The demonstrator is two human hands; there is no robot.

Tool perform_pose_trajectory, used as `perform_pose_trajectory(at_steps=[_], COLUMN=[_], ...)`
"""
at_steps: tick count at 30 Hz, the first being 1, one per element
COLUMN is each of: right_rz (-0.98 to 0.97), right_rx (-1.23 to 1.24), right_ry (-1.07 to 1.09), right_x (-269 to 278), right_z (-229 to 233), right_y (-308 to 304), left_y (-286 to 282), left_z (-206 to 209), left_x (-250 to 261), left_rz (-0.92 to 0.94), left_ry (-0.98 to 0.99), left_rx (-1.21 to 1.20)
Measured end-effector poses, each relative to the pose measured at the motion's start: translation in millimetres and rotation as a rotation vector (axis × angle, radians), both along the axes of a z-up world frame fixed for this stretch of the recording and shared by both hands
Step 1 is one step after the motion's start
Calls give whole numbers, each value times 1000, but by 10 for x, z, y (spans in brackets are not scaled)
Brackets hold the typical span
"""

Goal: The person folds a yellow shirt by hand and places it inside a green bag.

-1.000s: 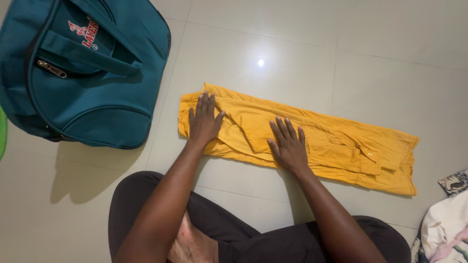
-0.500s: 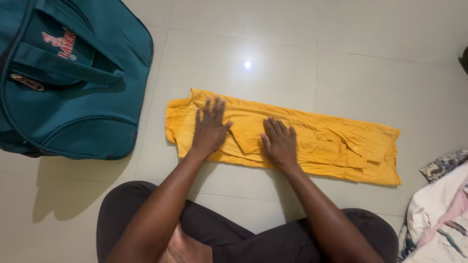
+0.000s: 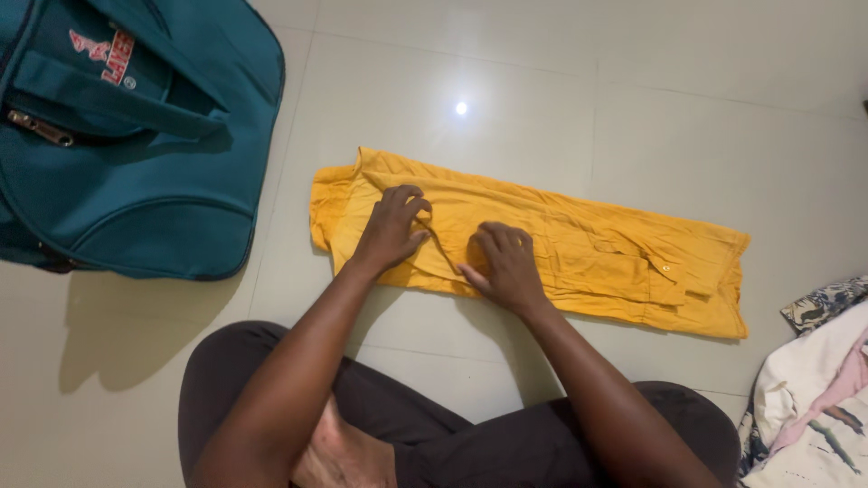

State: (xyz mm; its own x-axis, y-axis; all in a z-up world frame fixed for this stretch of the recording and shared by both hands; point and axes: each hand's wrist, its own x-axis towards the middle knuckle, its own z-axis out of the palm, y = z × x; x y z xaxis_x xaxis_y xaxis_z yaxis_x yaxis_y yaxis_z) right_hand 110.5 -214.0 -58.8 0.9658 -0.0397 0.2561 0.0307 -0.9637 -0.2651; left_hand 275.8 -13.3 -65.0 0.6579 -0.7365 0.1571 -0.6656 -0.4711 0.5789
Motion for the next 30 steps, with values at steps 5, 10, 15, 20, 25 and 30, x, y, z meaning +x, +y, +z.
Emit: perform_pose_trajectory(at_steps=[5,10,15,20,25,30], right_rz=[17,-12,-73,-1,211,150], right_rx=[-100,-114,183,181,86,310], right_ry=[49,98,2,-75,-93,142], right_x=[19,33,19,6,-11,-6], right_z=[57,35,236,313,194,64], right_y=[382,330,103,-12,89,-3], left_y=[-96,-101,-89,-89,-71,-88], left_z=[37,1,-40,-137,-159,-65], left_x=[-119,-182,-160,-88,-86,-99], left_rz=[-18,34,33,98,77,124], left_ry=[-109,-179,-163,-86,-22,-177], left_rx=[-47,-25,-91,-122,-183,-71])
